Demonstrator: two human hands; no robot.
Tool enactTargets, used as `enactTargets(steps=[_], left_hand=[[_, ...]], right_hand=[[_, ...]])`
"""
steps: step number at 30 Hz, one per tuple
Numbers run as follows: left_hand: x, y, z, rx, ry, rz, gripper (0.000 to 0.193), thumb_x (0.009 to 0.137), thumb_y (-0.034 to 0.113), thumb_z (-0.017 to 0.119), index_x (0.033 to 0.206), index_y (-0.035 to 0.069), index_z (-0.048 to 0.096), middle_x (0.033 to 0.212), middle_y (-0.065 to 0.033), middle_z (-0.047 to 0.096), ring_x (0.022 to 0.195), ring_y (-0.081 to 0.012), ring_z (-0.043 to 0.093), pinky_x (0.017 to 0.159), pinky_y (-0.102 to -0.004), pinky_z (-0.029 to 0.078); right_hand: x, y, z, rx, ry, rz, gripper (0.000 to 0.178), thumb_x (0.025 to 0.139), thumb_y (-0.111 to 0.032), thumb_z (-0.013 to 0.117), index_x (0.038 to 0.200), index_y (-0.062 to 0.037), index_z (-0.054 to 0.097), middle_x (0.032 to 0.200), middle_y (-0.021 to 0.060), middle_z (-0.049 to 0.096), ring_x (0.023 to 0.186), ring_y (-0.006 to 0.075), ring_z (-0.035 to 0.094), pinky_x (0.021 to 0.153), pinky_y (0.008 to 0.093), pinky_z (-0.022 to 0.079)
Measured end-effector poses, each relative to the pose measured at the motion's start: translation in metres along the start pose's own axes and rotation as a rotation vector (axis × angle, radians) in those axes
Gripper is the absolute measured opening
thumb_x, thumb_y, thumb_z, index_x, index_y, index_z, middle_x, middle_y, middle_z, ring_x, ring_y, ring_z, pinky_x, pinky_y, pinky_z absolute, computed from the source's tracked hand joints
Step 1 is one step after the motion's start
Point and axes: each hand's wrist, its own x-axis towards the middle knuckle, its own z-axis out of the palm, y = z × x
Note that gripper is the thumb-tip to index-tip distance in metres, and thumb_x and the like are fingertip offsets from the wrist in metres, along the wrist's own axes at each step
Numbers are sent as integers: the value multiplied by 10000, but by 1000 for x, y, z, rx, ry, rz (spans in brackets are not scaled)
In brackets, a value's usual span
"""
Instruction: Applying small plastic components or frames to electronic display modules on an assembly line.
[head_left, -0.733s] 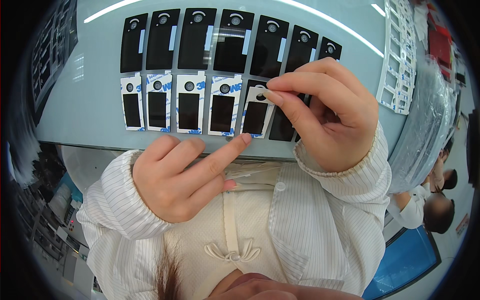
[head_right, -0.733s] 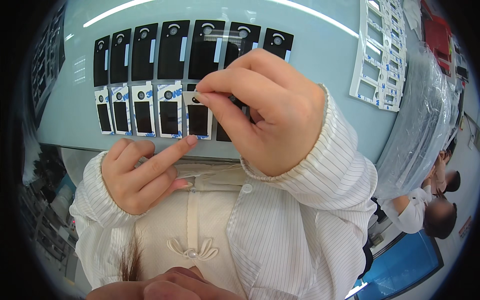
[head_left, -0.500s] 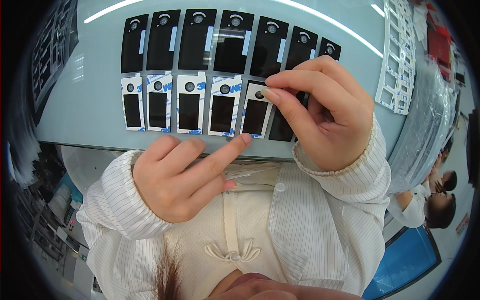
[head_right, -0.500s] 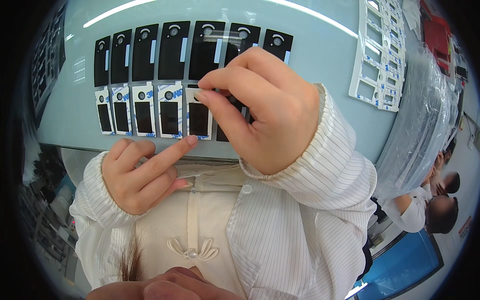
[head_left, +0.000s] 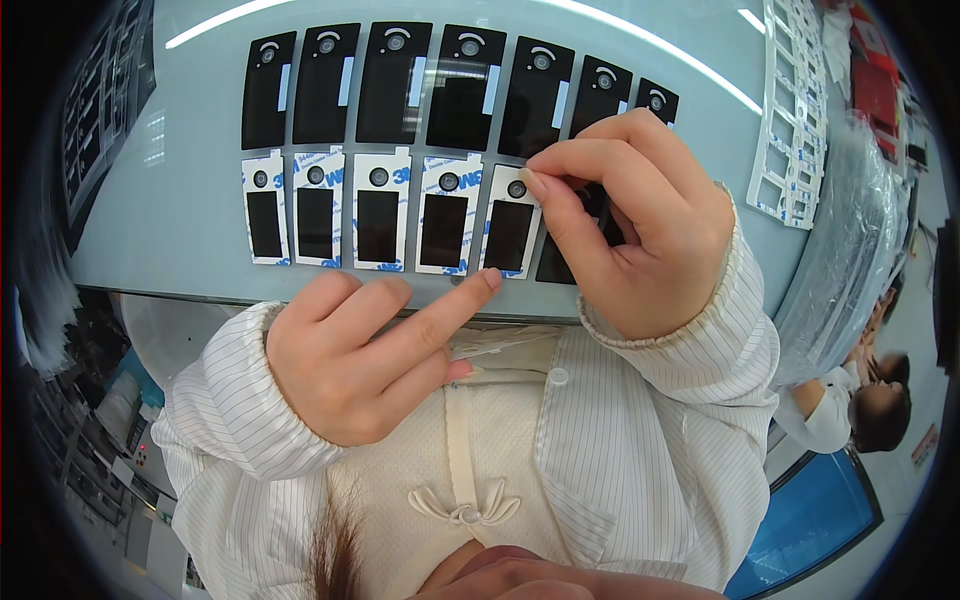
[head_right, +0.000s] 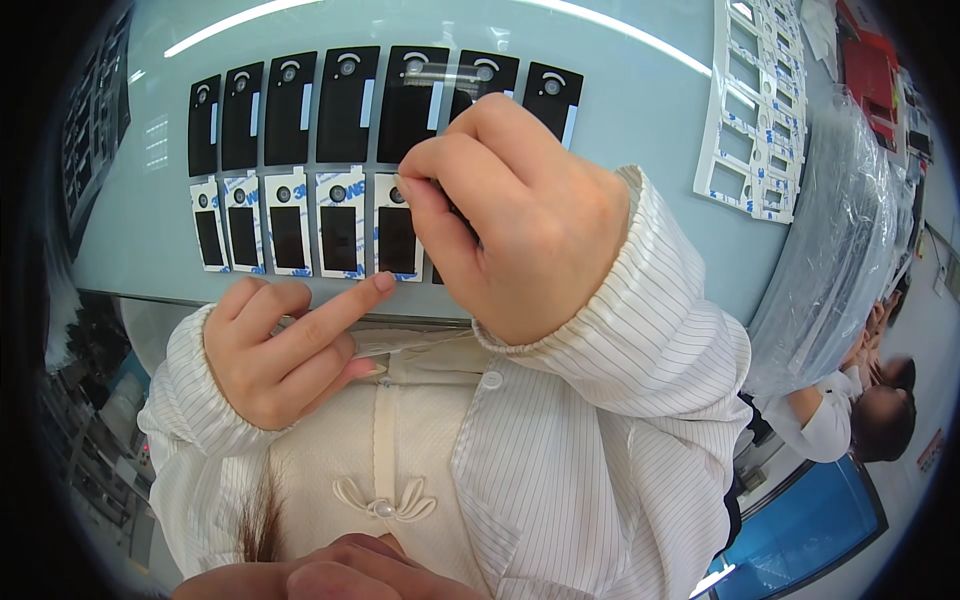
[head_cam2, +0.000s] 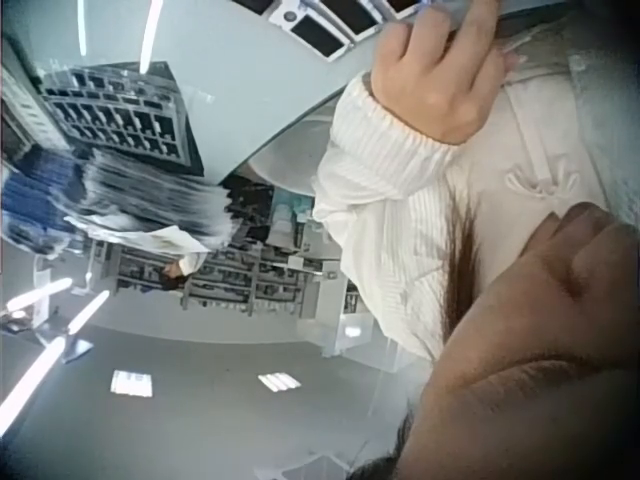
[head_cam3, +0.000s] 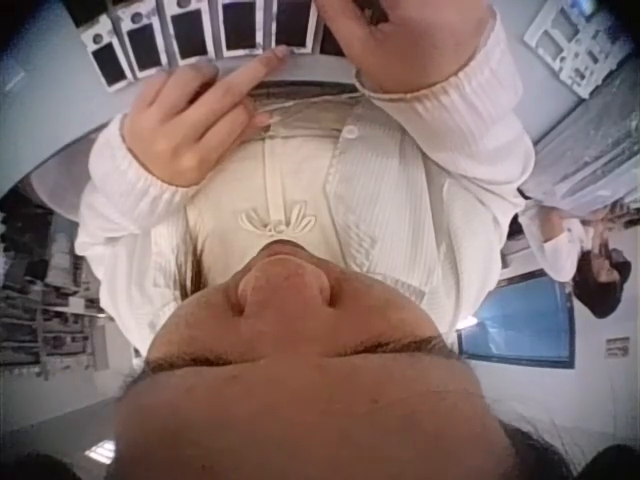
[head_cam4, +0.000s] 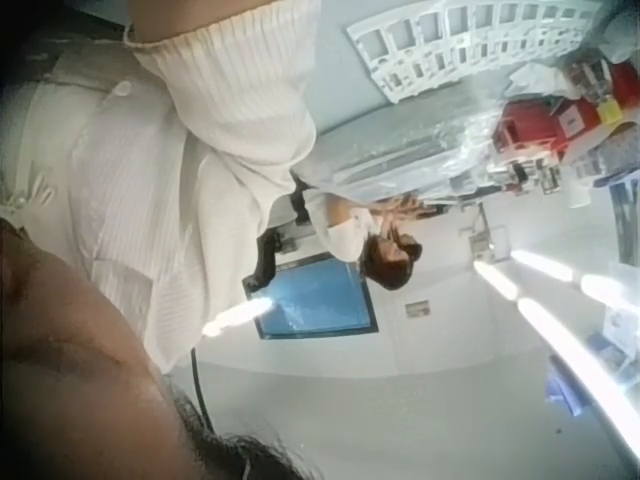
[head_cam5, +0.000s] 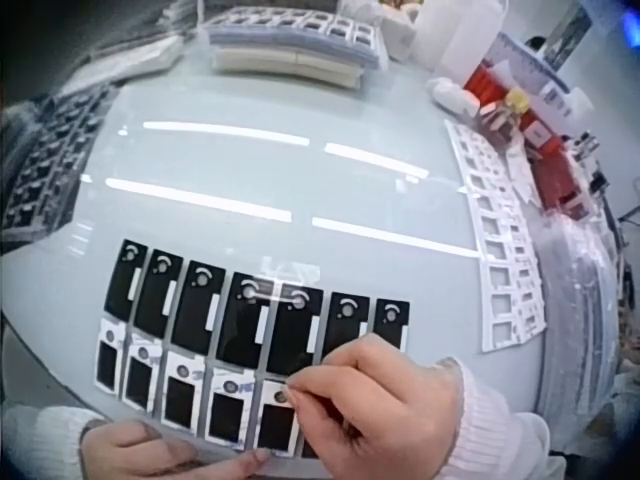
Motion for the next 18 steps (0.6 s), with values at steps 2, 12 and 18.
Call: enactTargets(steps=[2,12,18], left_hand=[[0,0,0,4,0,2,277,768,251,749,678,75,556,1218,-78,702,724,-194,489,620,-288,395],[-1,-3,-3,-73,8,14,258,718,227,770,697,61,574,1212,-122,693,724,-206,511,611,-299,402],[-6,-2,-10,-343,40,-68,235,667,196,811,744,59,636,950,-87,678,710,-224,523,588,-324,414]], right_hand=[[0,0,0,-21,-7,1,113,786,32,749,877,-20,705,817,68,646,603,131,616,516,228,462],[0,-6,-6,-104,50,46,242,776,63,743,1000,-8,686,831,62,627,616,73,552,476,196,387],[-12,-30,-36,387,-291,163,233,796,15,757,1018,-21,697,902,57,656,548,58,509,463,193,349]])
